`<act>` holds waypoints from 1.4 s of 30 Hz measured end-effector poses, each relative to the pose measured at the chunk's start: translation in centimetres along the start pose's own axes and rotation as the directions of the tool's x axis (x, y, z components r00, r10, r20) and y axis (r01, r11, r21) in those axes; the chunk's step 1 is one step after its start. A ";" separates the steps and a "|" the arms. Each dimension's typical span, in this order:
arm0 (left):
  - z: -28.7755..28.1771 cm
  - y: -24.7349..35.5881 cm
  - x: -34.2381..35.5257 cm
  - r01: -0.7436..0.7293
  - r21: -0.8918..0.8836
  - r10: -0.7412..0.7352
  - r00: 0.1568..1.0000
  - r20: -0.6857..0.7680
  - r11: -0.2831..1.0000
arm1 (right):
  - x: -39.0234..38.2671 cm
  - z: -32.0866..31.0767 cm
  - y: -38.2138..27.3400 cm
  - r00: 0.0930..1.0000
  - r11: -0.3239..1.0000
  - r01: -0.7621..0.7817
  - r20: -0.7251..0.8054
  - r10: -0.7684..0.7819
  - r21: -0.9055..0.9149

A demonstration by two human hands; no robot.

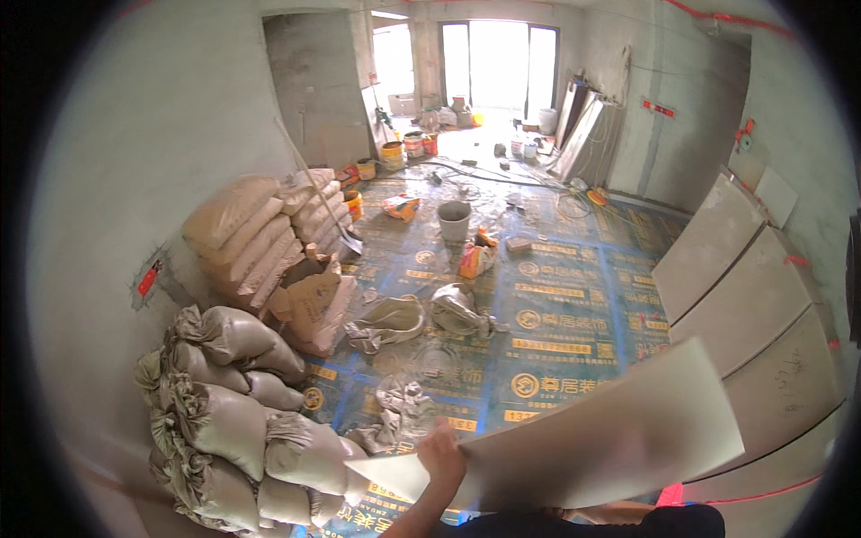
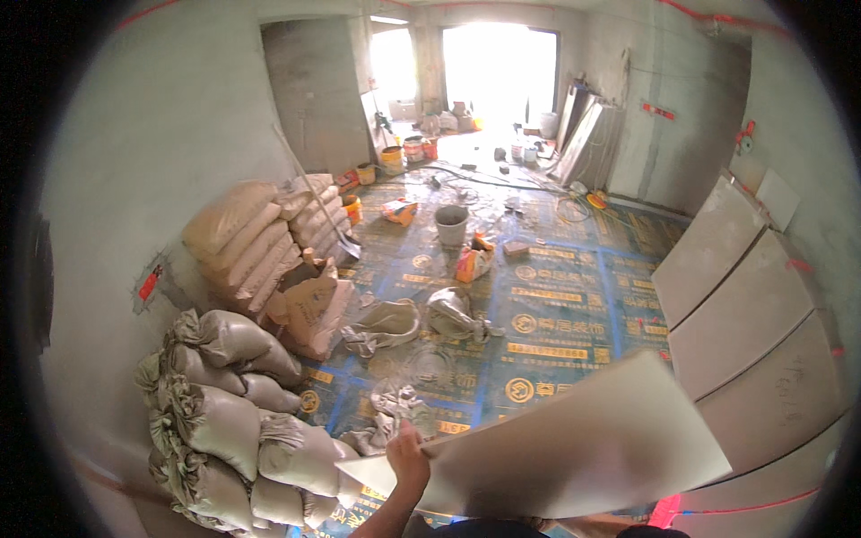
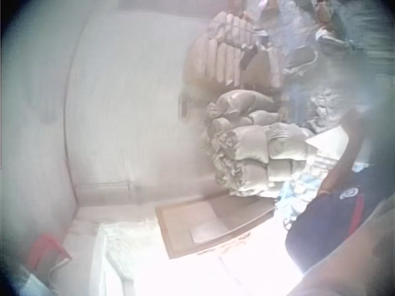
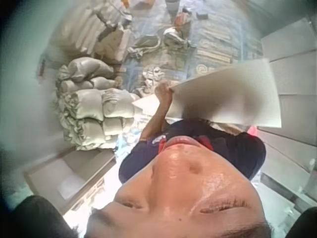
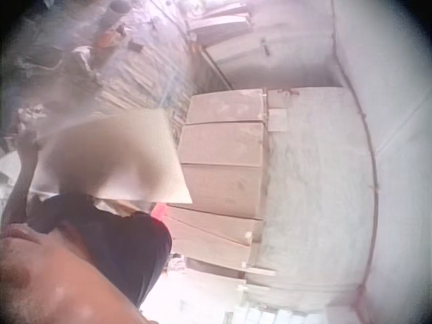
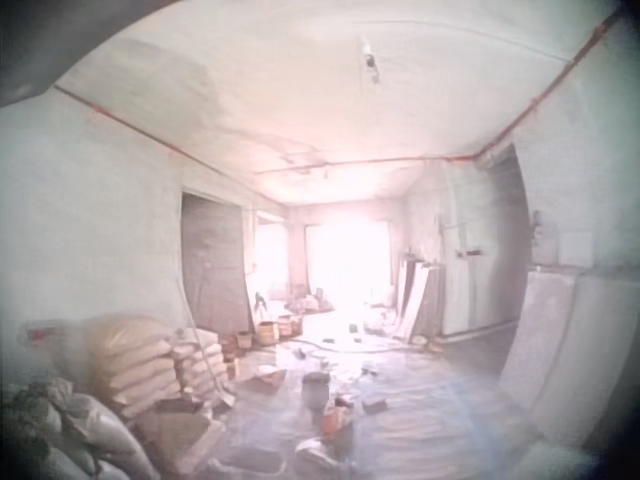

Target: The person cuts a large tile using a circular saw while holding it steady by hand on a floor, then uses an angle grinder to shape a hole in the center of the tile, and finally applies mortar to the back of the tile with a trowel.

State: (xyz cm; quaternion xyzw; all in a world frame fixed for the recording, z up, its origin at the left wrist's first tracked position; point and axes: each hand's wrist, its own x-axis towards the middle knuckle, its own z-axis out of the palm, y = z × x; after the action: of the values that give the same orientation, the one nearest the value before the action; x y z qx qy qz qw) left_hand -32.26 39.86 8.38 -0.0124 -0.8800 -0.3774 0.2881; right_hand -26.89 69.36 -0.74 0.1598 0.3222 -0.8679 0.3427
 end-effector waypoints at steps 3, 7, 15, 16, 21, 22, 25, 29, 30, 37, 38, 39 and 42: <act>2.3 10.1 4.2 0.082 -0.302 -0.045 0.991 0.128 0.950 | -5.4 -4.0 -3.0 0.992 0.987 0.112 -0.078 -0.103 0.117; 3.4 18.8 8.2 -0.249 -0.428 0.308 0.948 0.073 0.869 | -10.2 -7.3 -5.1 0.960 0.940 0.251 -0.180 -0.213 0.230; 3.9 31.8 17.7 -0.649 -0.601 0.714 0.677 -0.177 0.467 | -10.0 -9.1 -8.9 0.928 0.869 0.351 -0.256 -0.272 0.349; 5.4 31.2 20.6 -0.741 -0.517 0.738 0.617 -0.272 0.429 | -9.3 -9.5 -9.9 0.928 0.868 0.349 -0.260 -0.267 0.353; 18.2 22.0 33.7 -0.693 -0.590 0.640 0.683 -0.353 0.414 | -5.3 -10.8 -16.2 0.903 0.838 0.405 -0.304 -0.304 0.367; 19.6 22.2 34.0 -0.660 -0.633 0.589 0.718 -0.372 0.405 | -4.2 -10.7 -18.1 0.904 0.842 0.402 -0.302 -0.302 0.361; 25.8 21.4 37.0 -0.687 -0.635 0.641 0.672 -0.371 0.353 | -0.2 -11.2 -23.0 0.898 0.825 0.423 -0.294 -0.327 0.374; 32.4 21.0 39.6 -0.563 -0.717 0.627 0.745 -0.226 0.411 | 2.0 -11.3 -27.3 0.870 0.780 0.475 -0.350 -0.347 0.407; 34.3 20.9 40.3 -0.533 -0.740 0.619 0.759 -0.202 0.411 | 2.9 -11.6 -29.0 0.857 0.765 0.496 -0.375 -0.355 0.410; 45.5 20.8 44.8 -0.437 -0.794 0.643 0.762 -0.077 0.423 | 5.1 -13.3 -36.7 0.773 0.641 0.615 -0.513 -0.374 0.460; 46.9 21.0 45.4 -0.446 -0.784 0.652 0.755 -0.070 0.432 | 5.3 -13.5 -37.6 0.759 0.628 0.629 -0.535 -0.370 0.458; 48.5 21.2 46.2 -0.457 -0.774 0.662 0.746 -0.066 0.438 | 5.5 -14.0 -38.8 0.746 0.615 0.643 -0.555 -0.369 0.456; 53.0 21.8 49.7 -0.479 -0.751 0.682 0.729 -0.052 0.455 | 7.0 -15.8 -42.8 0.717 0.589 0.673 -0.589 -0.372 0.447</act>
State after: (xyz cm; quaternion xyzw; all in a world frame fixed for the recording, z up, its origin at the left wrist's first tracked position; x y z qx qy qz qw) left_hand -94.83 81.31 19.23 -0.4755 -0.6267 -0.5626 0.2541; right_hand -60.87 100.34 3.36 0.3493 0.1103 -0.9259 -0.0926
